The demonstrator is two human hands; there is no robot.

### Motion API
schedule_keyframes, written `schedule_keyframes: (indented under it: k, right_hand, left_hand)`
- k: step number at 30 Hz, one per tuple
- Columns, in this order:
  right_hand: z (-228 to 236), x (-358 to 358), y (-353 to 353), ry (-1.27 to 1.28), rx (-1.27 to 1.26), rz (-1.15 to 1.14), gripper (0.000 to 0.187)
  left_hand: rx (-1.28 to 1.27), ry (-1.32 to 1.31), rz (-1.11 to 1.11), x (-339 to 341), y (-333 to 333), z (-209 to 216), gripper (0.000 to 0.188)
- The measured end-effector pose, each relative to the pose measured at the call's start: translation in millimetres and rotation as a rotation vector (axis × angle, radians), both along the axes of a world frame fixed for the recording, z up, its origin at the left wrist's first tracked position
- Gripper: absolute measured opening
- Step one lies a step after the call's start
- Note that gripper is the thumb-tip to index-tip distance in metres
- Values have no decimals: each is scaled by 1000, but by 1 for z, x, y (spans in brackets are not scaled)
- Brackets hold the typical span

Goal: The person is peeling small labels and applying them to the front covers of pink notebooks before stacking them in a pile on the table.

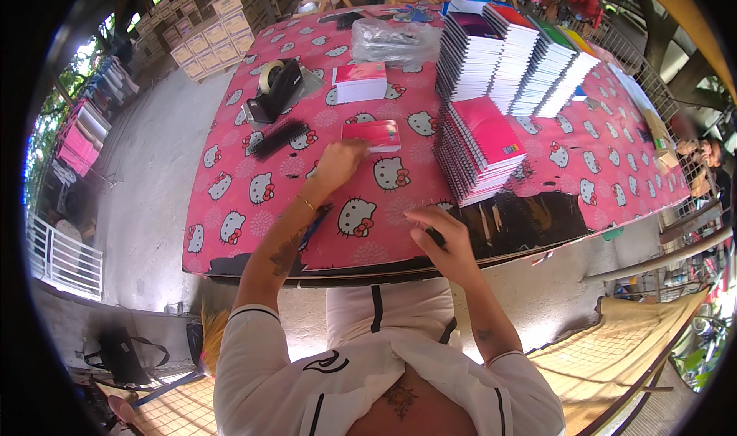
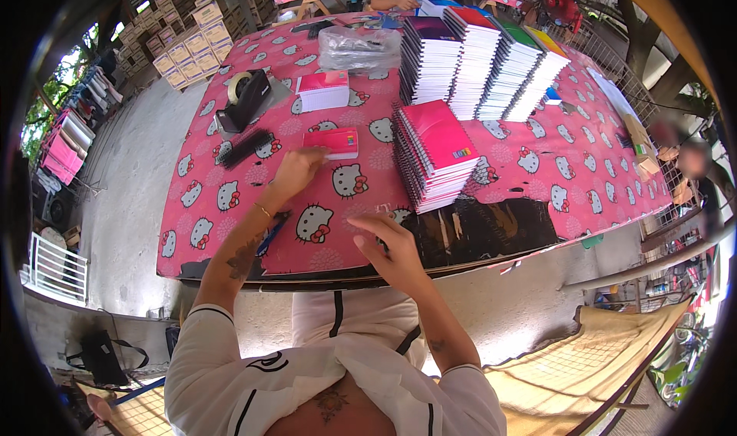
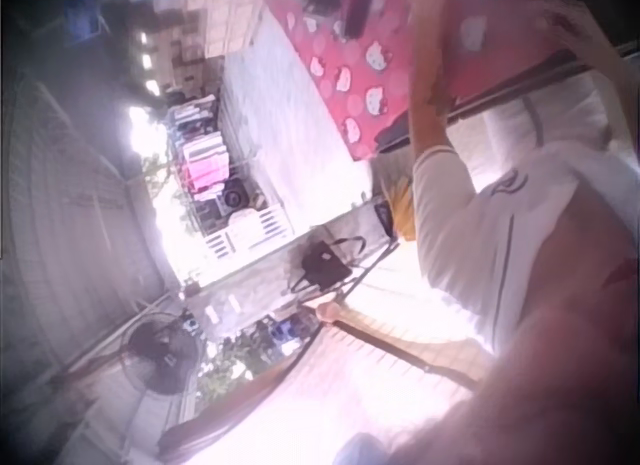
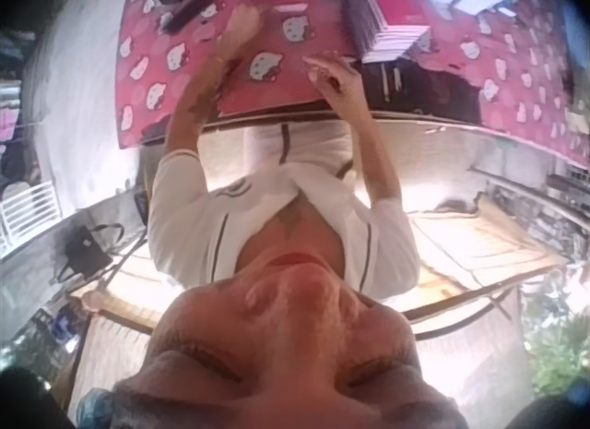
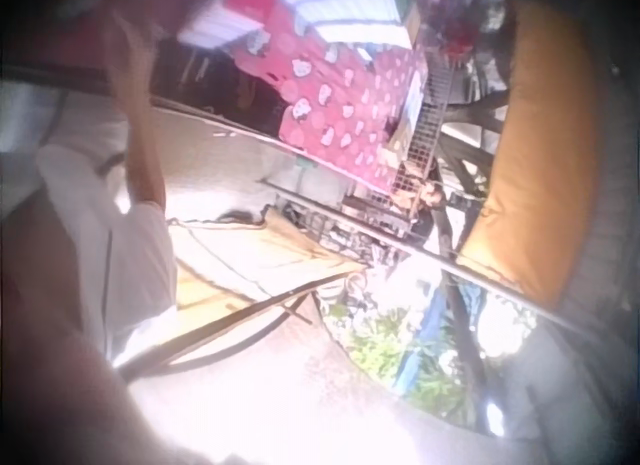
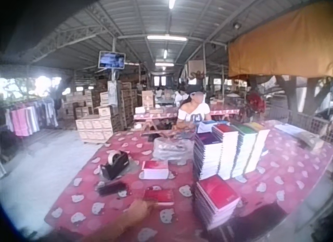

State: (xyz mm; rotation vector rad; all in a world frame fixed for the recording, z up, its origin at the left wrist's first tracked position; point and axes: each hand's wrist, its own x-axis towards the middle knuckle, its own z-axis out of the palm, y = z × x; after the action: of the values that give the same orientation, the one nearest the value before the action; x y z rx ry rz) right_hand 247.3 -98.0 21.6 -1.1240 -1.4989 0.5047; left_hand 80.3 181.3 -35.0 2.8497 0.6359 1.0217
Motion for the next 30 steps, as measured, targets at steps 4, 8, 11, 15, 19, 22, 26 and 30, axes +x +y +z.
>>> schedule_keyframes:
  k: [4,8,11,15,19,22,26,30]
  right_hand:
    - [-14,-4,28,-18,84,-387,49]
    - [-72,17,46,131,-248,-137,46]
    - [-85,20,33,275,-244,-169,41]
    - [-62,-8,34,442,-288,-95,30]
    - [-64,3,37,336,-360,-29,26]
    - [-63,5,42,182,-377,-56,25]
    - [-70,10,41,301,-434,-48,29]
    - [-74,4,43,372,-357,15,28]
  left_hand:
    - [-149,79,-43,-6,-43,72,24]
    - [-323,85,-269,-9,-102,48,24]
    - [-254,-75,-190,-19,-68,54,25]
    - [82,48,541,-124,77,-1,20]
    - [234,184,565,-121,86,-15,20]
    - [213,-36,525,-102,60,7,19]
    - [-319,-164,226,-80,-40,22,19]
    - [-465,-276,123,-70,-139,41,17]
